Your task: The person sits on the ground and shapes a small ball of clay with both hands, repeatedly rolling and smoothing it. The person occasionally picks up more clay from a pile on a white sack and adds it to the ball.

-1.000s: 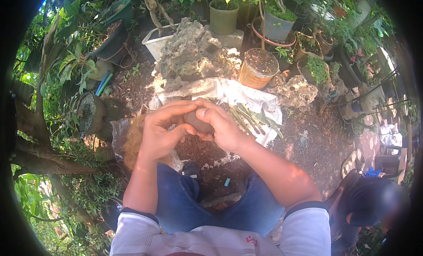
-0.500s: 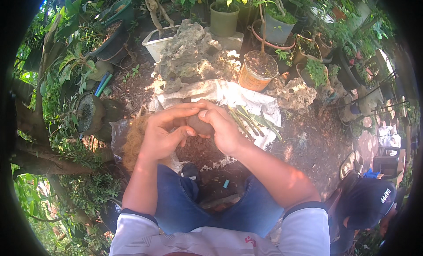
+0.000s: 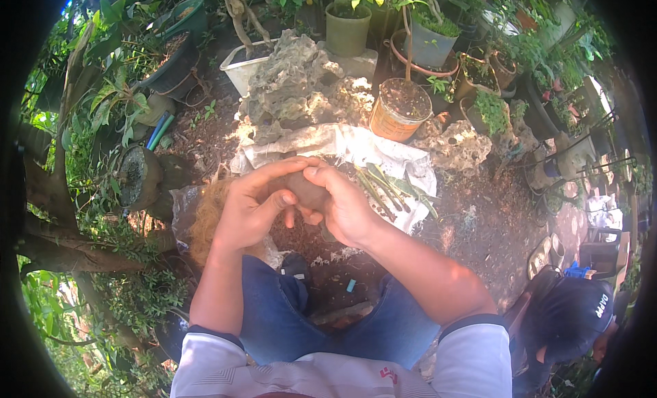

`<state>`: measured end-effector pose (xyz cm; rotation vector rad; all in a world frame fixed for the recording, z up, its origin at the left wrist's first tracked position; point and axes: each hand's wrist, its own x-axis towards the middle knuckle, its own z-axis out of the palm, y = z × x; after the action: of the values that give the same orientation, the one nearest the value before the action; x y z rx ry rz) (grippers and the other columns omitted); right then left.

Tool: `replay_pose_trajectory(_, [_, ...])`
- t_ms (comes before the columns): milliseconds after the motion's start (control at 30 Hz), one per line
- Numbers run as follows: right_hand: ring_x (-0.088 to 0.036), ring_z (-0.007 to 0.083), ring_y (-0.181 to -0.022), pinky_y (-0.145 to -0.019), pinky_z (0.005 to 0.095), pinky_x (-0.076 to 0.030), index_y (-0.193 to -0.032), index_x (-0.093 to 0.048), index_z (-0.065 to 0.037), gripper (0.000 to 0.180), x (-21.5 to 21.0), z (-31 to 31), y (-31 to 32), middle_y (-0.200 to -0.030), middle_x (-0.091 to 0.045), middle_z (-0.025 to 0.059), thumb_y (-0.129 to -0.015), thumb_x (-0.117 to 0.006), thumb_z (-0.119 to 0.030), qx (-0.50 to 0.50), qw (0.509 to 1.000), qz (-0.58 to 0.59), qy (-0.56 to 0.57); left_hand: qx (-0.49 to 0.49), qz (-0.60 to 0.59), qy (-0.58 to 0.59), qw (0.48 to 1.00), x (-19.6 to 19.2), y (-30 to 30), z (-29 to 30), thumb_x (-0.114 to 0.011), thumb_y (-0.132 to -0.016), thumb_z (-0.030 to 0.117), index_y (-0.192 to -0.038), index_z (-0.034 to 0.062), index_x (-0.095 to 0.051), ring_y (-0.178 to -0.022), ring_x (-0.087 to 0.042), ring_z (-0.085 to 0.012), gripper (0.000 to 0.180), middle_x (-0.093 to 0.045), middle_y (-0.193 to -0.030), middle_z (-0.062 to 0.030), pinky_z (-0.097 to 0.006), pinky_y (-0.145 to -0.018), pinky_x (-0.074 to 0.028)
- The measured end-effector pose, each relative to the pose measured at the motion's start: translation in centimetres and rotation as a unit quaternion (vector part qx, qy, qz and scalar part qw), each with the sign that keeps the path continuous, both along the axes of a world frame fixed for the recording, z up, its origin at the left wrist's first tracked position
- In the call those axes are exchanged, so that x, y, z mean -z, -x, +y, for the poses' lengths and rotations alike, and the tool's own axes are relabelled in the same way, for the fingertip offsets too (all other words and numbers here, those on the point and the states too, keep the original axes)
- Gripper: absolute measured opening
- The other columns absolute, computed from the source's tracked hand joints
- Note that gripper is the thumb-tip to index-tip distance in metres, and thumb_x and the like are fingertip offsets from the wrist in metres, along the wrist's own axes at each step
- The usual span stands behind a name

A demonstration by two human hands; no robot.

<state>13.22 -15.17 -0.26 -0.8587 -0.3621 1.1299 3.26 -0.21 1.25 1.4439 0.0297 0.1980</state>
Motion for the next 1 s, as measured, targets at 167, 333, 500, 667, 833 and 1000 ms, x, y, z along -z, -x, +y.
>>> replay_pose_trajectory(167, [-0.051,0.0193,-0.061,-0.057,0.0299,-0.036,-0.111,-0.055,-0.007,0.043,-0.3,0.0,-0.1,-0.078,-0.058,0.0081,-0.099,-0.035,-0.043,-0.011,0.997,0.067,-0.023,-0.005,0.047,-0.011,0.999,0.1,-0.1,0.2,-0.064,-0.096,0.010,-0.134,-0.0019,-0.057,-0.076,-0.066,-0.0154,0.040,-0.063,-0.128,-0.0144,-0.025,-0.056,-0.053])
replay_pose_trajectory(333, [-0.045,0.0170,-0.055,-0.056,0.0314,-0.036,-0.105,-0.057,-0.006,0.048,-0.5,0.0,-0.1,-0.070,-0.053,0.0091,-0.099,-0.034,-0.048,-0.001,0.996,0.080,0.048,0.005,0.012,-0.013,1.000,0.4,-0.2,0.0,-0.064,-0.097,0.014,-0.135,-0.0015,-0.056,-0.074,-0.065,-0.0150,0.042,-0.064,-0.120,-0.0126,-0.025,-0.055,-0.053])
replay_pose_trajectory(500, [-0.040,0.0125,-0.053,-0.055,0.0305,-0.035,-0.104,-0.056,-0.007,0.055,-1.4,-0.3,0.0,-0.075,-0.055,0.0096,-0.101,-0.033,-0.056,-0.022,0.993,0.115,0.013,0.003,0.027,0.003,1.000,0.9,-0.6,0.7,-0.063,-0.098,0.020,-0.135,-0.0004,-0.057,-0.075,-0.065,-0.0143,0.043,-0.064,-0.124,-0.0129,-0.025,-0.055,-0.053])
replay_pose_trajectory(667, [-0.035,0.0119,-0.050,-0.052,0.0285,-0.034,-0.104,-0.057,-0.007,0.057,-1.4,0.2,0.1,-0.075,-0.055,0.0107,-0.104,-0.030,-0.057,-0.019,0.992,0.114,0.039,-0.012,-0.013,-0.021,1.000,1.3,-0.9,0.8,-0.057,-0.102,0.018,-0.134,0.0025,-0.060,-0.069,-0.060,-0.0099,0.036,-0.060,-0.126,-0.0096,-0.022,-0.057,-0.050])
replay_pose_trajectory(833, [-0.033,0.0116,-0.049,-0.051,0.0277,-0.033,-0.104,-0.057,-0.008,0.059,-1.4,0.1,0.8,-0.075,-0.055,0.0111,-0.104,-0.027,-0.058,0.005,0.992,0.113,0.063,-0.009,-0.023,-0.024,0.999,1.3,-0.7,0.6,-0.057,-0.102,0.022,-0.135,0.0022,-0.059,-0.073,-0.062,-0.0111,0.039,-0.059,-0.128,-0.0105,-0.022,-0.057,-0.051])
replay_pose_trajectory(1000, [-0.031,0.0099,-0.047,-0.051,0.0272,-0.032,-0.103,-0.058,-0.009,0.063,-1.8,-0.2,0.6,-0.073,-0.052,0.0078,-0.103,-0.025,-0.063,-0.034,0.985,0.167,0.020,-0.001,0.004,-0.038,0.999,1.2,-0.8,0.5,-0.056,-0.103,0.023,-0.136,0.0024,-0.058,-0.071,-0.061,-0.0099,0.039,-0.059,-0.123,-0.0090,-0.022,-0.056,-0.050])
